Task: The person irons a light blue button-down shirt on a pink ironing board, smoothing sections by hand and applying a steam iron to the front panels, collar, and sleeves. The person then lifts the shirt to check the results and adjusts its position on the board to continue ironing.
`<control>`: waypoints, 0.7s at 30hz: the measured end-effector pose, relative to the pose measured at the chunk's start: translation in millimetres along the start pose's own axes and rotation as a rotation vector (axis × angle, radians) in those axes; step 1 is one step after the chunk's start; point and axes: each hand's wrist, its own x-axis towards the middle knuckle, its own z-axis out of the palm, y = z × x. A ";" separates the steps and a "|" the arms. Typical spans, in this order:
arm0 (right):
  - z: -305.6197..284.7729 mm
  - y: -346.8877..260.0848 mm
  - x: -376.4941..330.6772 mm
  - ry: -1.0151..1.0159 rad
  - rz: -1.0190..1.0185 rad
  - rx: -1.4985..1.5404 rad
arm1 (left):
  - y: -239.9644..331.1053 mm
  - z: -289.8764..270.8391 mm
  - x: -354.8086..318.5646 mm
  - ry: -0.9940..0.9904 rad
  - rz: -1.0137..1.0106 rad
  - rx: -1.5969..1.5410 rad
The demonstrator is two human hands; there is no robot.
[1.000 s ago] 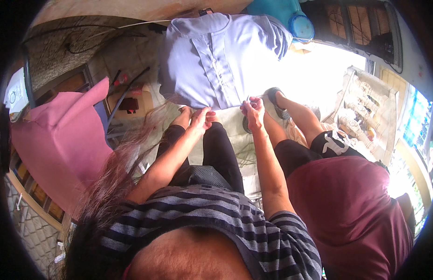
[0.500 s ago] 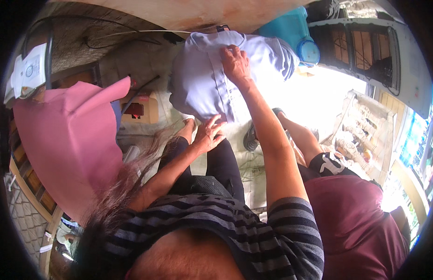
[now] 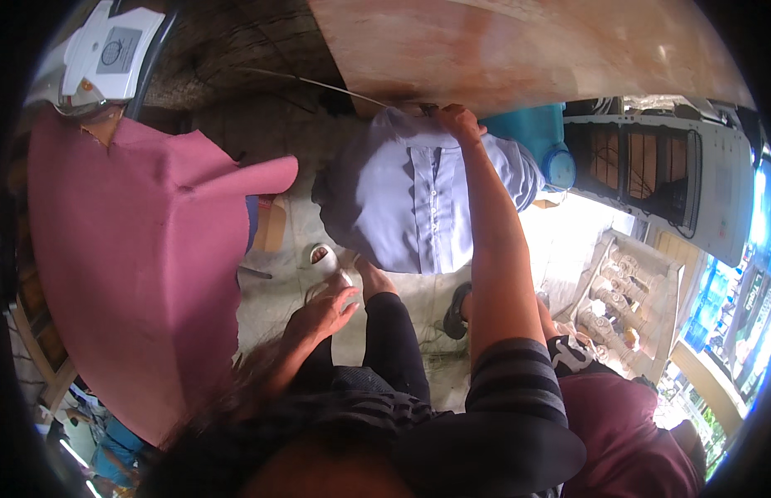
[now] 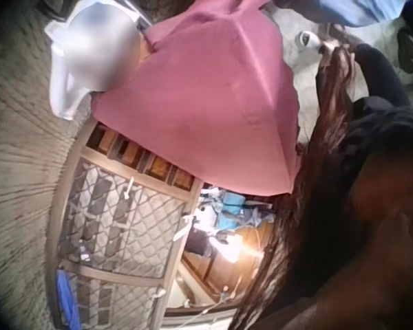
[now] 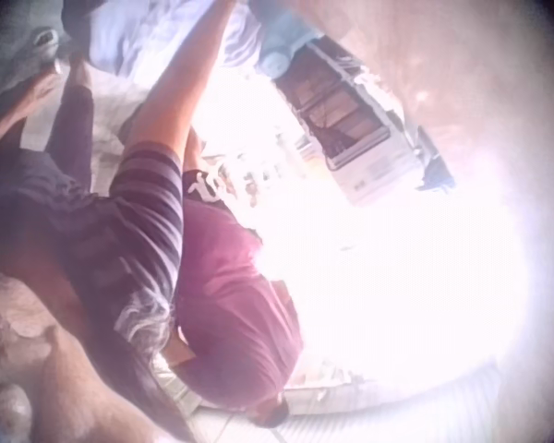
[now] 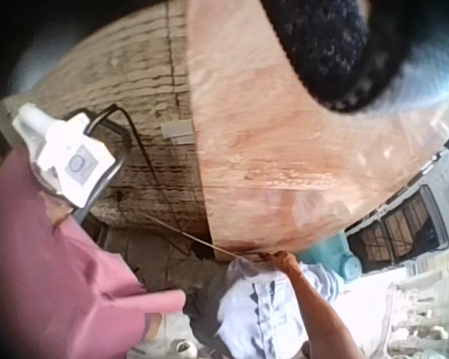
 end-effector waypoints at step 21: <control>-8.3 2.6 -80.0 0.613 -0.655 0.069 | -29.2 -18.9 -30.2 -0.024 -0.118 0.168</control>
